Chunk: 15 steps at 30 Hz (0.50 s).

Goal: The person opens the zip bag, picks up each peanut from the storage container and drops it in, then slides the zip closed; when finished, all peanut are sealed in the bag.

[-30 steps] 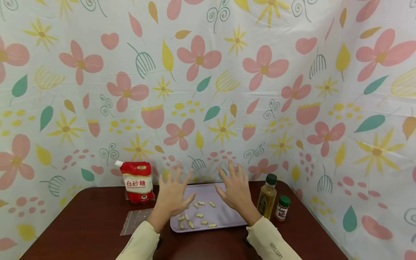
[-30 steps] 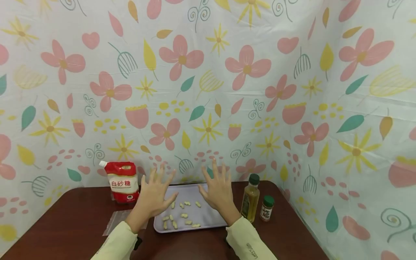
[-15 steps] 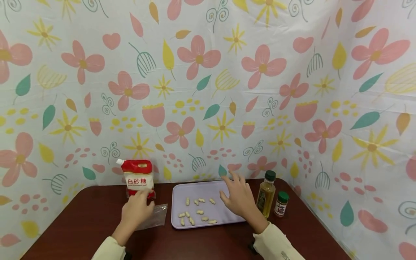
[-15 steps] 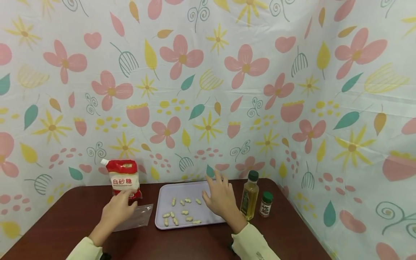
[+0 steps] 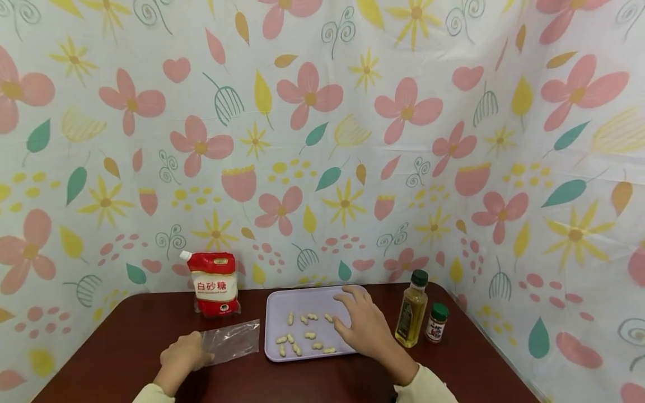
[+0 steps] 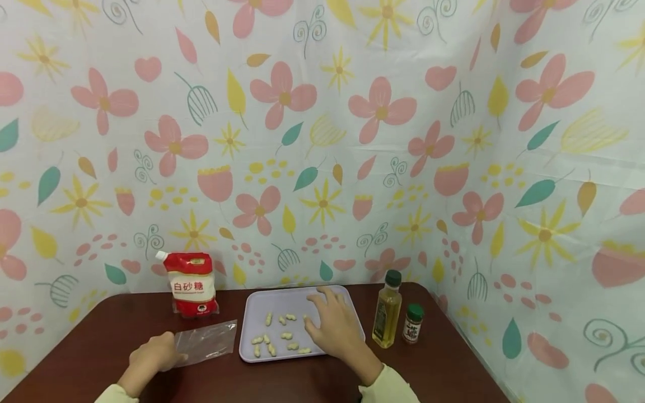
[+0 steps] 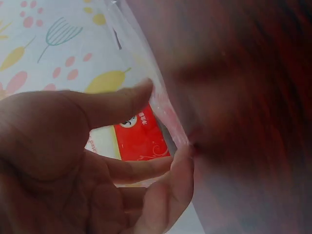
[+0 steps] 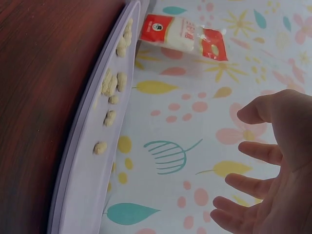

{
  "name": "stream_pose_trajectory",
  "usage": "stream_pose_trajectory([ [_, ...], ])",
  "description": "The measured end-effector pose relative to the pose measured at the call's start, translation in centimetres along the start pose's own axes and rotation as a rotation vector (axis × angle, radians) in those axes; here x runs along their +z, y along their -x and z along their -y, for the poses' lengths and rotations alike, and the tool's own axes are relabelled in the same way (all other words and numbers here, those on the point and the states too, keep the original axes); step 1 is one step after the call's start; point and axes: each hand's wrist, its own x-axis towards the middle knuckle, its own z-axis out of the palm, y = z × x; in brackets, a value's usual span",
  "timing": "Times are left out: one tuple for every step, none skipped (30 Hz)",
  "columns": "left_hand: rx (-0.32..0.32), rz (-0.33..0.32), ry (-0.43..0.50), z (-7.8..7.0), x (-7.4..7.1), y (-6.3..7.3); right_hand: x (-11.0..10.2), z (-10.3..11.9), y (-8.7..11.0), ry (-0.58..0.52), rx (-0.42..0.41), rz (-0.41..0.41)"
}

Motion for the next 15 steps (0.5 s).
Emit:
stream_pose_trajectory([
  [-0.002, -0.006, -0.004, 0.00, 0.03, -0.18, -0.09, 0.08, -0.02, -0.006, -0.001, 0.000],
  [-0.007, -0.009, -0.010, 0.00, 0.04, -0.36, -0.16, 0.14, -0.04, -0.011, 0.001, 0.002],
  [-0.014, -0.007, -0.016, 0.01, 0.03, -0.52, -0.21, 0.18, -0.05, -0.017, 0.002, 0.008],
  [-0.020, -0.001, -0.022, 0.04, 0.01, -0.66, -0.25, 0.21, -0.04, -0.023, 0.003, 0.014],
  [-0.026, 0.005, -0.022, 0.12, 0.00, -0.75, -0.25, 0.24, -0.01, -0.029, 0.005, 0.020],
  [-0.030, 0.015, -0.024, 0.21, -0.04, -0.79, -0.21, 0.26, 0.05, -0.034, 0.008, 0.025],
  [-0.034, 0.023, -0.023, 0.31, -0.10, -0.78, -0.16, 0.28, 0.14, -0.039, 0.010, 0.028],
  [-0.033, 0.029, -0.024, 0.40, -0.19, -0.73, -0.10, 0.30, 0.21, -0.045, 0.011, 0.029],
  [-0.028, 0.032, -0.023, 0.50, -0.28, -0.65, -0.09, 0.35, 0.29, -0.051, 0.010, 0.029],
  [-0.024, 0.030, -0.021, 0.59, -0.37, -0.58, -0.08, 0.39, 0.37, -0.056, 0.009, 0.028],
  [-0.020, 0.025, -0.018, 0.66, -0.46, -0.51, -0.09, 0.46, 0.45, -0.059, 0.007, 0.025],
  [-0.017, 0.021, -0.017, 0.72, -0.56, -0.43, -0.09, 0.52, 0.53, -0.065, 0.005, 0.023],
  [-0.016, 0.016, -0.015, 0.78, -0.63, -0.37, -0.09, 0.58, 0.61, -0.070, 0.003, 0.023],
  [-0.013, 0.011, -0.011, 0.83, -0.69, -0.29, -0.08, 0.64, 0.70, -0.075, 0.002, 0.022],
  [-0.012, 0.008, -0.007, 0.86, -0.75, -0.20, -0.07, 0.70, 0.79, -0.072, 0.001, 0.023],
])
